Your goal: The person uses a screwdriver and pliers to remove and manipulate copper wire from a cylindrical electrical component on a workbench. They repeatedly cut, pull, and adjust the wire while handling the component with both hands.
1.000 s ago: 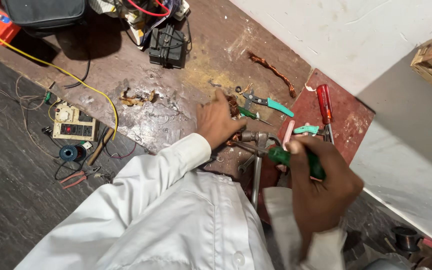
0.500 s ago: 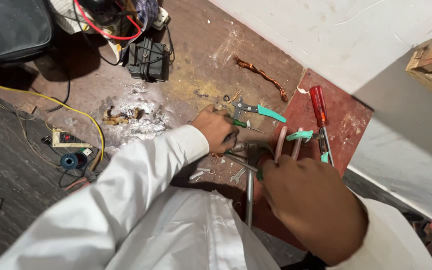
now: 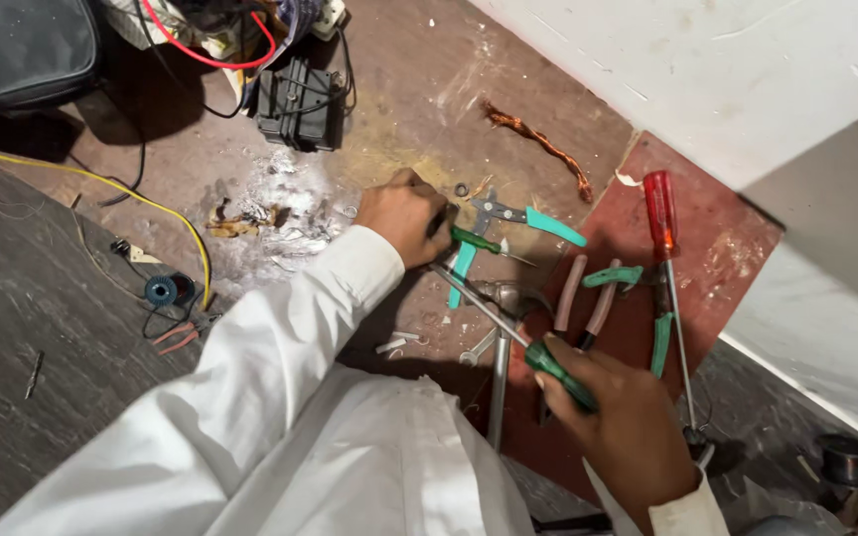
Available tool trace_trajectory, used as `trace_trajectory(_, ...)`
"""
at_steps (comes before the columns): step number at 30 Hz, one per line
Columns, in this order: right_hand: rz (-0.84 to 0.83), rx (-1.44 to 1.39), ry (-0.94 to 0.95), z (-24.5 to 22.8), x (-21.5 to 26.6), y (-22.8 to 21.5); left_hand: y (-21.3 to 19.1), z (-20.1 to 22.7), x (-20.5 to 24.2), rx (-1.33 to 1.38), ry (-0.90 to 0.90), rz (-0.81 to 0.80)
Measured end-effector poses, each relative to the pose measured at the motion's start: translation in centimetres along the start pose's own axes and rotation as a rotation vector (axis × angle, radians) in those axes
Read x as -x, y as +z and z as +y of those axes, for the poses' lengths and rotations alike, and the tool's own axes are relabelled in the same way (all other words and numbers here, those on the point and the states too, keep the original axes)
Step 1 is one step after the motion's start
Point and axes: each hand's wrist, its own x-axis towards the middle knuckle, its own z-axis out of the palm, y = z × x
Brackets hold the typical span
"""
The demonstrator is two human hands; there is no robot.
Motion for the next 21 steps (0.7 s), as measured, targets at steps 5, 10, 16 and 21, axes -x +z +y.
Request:
trace_trajectory(5,-0.033,0.089,-0.028,-2.0,-1.8,-3.6,-3.2,0.9,-1.3,-0.323,0.149,-0.205)
trace_trajectory(10,-0.133,0.253,0.07,-5.1,-3.4,-5.3,-4.2,-0.4,0.8,-0.542,0.666,-0.118)
trace_trajectory(16,-0.043,0.467,-0.173,-6.8,-4.3,-5.4,-3.8,-1.5,-0.8,-0.429,0.332,-0.384)
trace_trajectory(21,0.2,0.817,-0.502,-9.2,-6.4,-4.6,-3.8,-2.9,-0.3,-0.015,0.002,-0.428)
